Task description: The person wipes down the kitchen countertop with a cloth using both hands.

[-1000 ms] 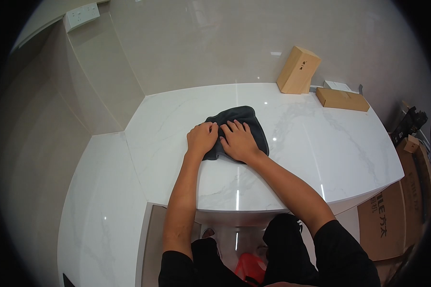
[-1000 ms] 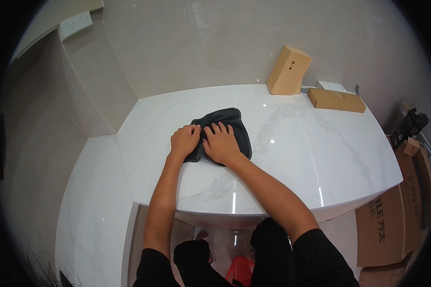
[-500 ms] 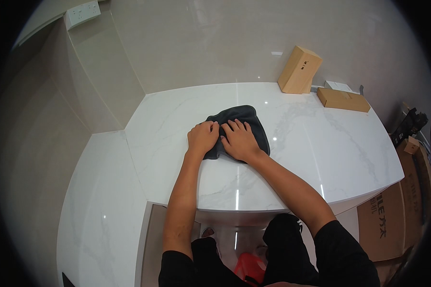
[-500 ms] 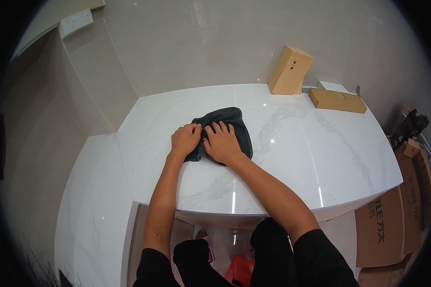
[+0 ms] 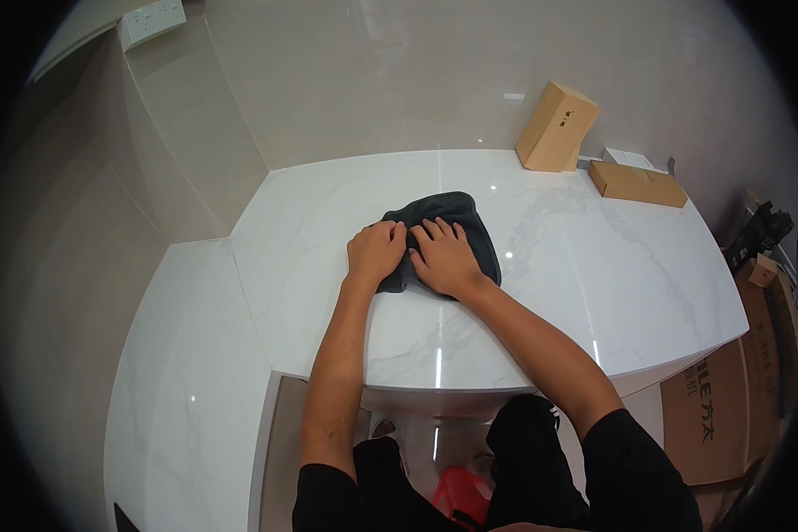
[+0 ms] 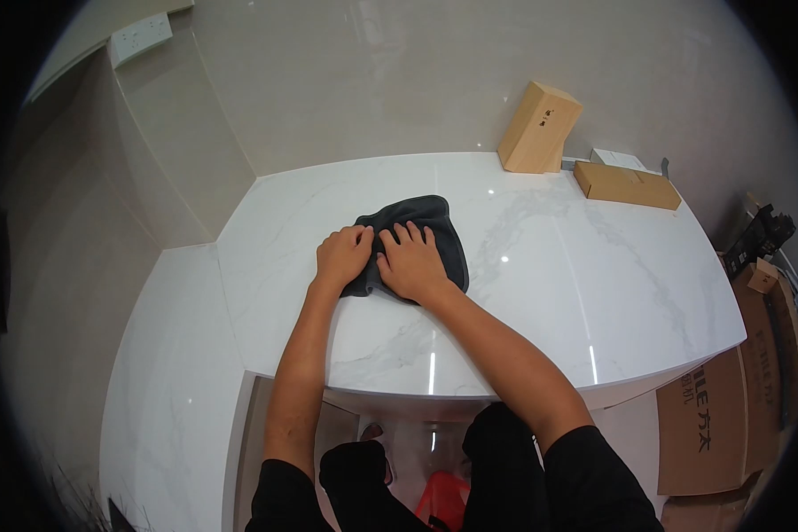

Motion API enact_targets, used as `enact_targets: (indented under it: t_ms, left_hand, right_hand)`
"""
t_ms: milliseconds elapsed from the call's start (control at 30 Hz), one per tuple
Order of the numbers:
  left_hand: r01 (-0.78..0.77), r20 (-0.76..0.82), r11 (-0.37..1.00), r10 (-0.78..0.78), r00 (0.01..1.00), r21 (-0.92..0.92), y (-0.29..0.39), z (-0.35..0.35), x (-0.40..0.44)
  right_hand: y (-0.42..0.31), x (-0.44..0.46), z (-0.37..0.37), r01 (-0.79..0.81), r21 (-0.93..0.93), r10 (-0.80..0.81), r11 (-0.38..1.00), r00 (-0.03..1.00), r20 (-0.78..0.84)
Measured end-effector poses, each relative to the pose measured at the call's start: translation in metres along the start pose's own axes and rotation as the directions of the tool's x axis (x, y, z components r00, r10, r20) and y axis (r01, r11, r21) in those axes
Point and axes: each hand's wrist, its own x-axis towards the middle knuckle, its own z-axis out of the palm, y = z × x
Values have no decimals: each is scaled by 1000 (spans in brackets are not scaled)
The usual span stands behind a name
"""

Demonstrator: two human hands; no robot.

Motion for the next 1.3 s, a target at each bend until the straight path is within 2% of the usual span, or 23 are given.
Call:
enact_targets:
  t_ms: [67, 800, 967, 1100, 1167, 1300]
  left_hand:
    - [-36, -69, 999, 35, 997, -2, 0, 2, -1]
    - [-46, -52, 999, 47, 998, 18, -1, 2, 1]
    - [-24, -165, 999, 31, 986, 45, 1, 0, -2]
    - [-17, -173, 998, 27, 985, 55, 2, -2, -1]
    - [-248, -204, 966, 257, 945, 68, 0, 0, 0]
    - [-375, -183, 926, 377, 908, 48, -2, 7, 2]
  right_hand:
    - [0, 0, -1, 0, -6, 0, 1000, 1000, 4]
    - [0, 0, -1, -3, -14, 3, 1000, 1000, 20]
    - [1, 1, 1, 3, -13, -3, 1000, 1000, 7]
    - [1, 0, 1, 8, -15, -8, 1000, 1000, 0]
    - [1, 0, 2, 6, -12, -6, 1000, 1000, -4]
    - [2, 1, 2, 11, -22, -11, 1000, 1000, 13]
